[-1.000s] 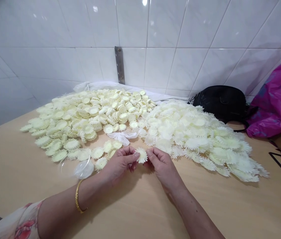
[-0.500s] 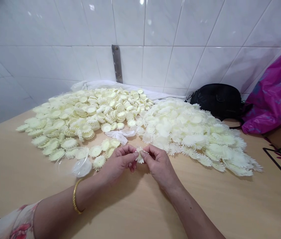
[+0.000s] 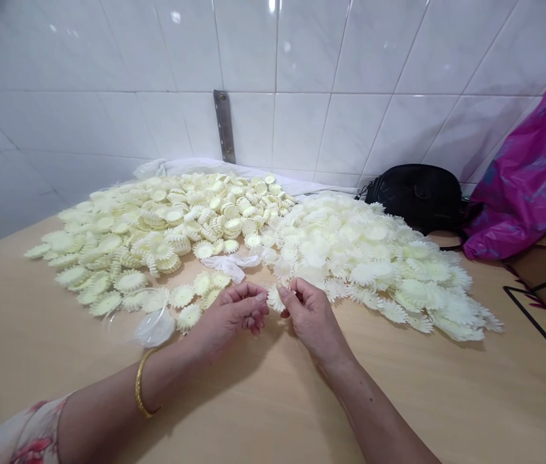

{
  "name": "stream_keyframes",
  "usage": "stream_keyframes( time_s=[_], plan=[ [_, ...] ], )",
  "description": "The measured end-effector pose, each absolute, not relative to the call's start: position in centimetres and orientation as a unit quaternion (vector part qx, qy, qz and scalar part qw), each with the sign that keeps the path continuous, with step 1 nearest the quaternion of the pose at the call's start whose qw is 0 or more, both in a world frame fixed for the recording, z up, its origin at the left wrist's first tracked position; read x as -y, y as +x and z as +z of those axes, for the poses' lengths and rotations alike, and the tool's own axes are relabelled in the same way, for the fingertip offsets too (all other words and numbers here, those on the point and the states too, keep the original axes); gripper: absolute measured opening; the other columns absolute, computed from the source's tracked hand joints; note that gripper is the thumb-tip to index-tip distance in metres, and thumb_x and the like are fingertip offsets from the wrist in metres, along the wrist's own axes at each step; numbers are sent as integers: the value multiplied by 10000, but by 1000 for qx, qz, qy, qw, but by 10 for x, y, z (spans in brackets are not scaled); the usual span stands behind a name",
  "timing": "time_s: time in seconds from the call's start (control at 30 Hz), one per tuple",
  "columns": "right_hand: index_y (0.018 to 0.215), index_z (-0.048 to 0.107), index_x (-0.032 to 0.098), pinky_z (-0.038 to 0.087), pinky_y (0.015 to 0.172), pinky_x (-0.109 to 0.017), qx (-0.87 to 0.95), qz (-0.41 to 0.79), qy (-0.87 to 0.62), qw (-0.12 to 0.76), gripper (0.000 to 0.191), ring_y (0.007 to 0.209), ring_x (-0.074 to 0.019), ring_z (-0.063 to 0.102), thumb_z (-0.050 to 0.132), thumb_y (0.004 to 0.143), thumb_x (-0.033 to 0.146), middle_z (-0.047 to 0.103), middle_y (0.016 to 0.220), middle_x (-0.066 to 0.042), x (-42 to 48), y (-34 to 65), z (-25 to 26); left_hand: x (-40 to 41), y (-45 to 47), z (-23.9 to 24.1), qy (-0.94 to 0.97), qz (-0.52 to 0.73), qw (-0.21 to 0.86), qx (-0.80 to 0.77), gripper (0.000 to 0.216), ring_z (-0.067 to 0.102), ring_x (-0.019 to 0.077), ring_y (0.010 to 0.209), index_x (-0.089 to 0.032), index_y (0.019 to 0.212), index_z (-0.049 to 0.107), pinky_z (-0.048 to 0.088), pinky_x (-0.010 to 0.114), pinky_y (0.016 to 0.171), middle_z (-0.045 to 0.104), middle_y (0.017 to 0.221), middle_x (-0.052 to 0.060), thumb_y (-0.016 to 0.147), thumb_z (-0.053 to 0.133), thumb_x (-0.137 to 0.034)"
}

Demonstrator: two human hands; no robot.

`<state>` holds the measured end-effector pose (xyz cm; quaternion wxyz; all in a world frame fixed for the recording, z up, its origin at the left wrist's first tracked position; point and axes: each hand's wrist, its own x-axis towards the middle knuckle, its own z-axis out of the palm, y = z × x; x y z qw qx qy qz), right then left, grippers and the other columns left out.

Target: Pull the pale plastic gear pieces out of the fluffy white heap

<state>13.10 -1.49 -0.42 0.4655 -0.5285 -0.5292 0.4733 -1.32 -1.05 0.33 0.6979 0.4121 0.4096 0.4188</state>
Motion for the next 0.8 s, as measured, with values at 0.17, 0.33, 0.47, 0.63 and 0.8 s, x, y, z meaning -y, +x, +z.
stream_keyframes(
  time_s=[0.17, 0.33, 0.47, 0.63, 0.8],
  plan=[
    [612, 462, 177, 358, 467, -209, 561, 474, -503, 457, 362, 526, -105, 456, 502, 799, 485, 497, 581, 11, 18, 125, -1, 10, -12, 4, 409, 411, 713, -394, 143, 439, 70, 464, -148, 617, 496, 352, 217, 518, 492, 497, -16, 715, 592, -187],
    [691, 523, 180, 389, 540, -232, 572, 475, -489, 456, 269, 591, -128, 497, 549, 782, 433, 534, 607, 15, 18, 124, 1, 9, -13, 5, 398, 423, 697, -421, 154, 420, 61, 441, -149, 588, 468, 329, 206, 497, 483, 471, -26, 692, 578, -118],
    [715, 544, 175, 395, 530, -242, 545, 526, -474, 449, 251, 569, -129, 511, 573, 768, 419, 585, 632, -3, 17, 128, 0, 10, -14, 4, 395, 414, 709, -411, 144, 429, 69, 444, -155, 599, 468, 329, 212, 494, 500, 477, -18, 684, 582, -132],
    [778, 552, 178, 413, 548, -261, 508, 580, -444, 457, 265, 588, -151, 543, 602, 740, 435, 589, 630, -6, 16, 129, 1, 10, -13, 5, 394, 420, 716, -394, 135, 440, 79, 453, -156, 600, 472, 338, 218, 497, 497, 471, -15, 677, 579, -125],
    [642, 514, 172, 349, 507, -226, 542, 522, -482, 448, 281, 546, -110, 451, 571, 765, 418, 525, 591, 16, 16, 129, -2, 10, -13, 4, 408, 425, 702, -400, 128, 445, 77, 466, -157, 621, 481, 350, 222, 511, 488, 495, -18, 728, 551, -169]
  ],
)
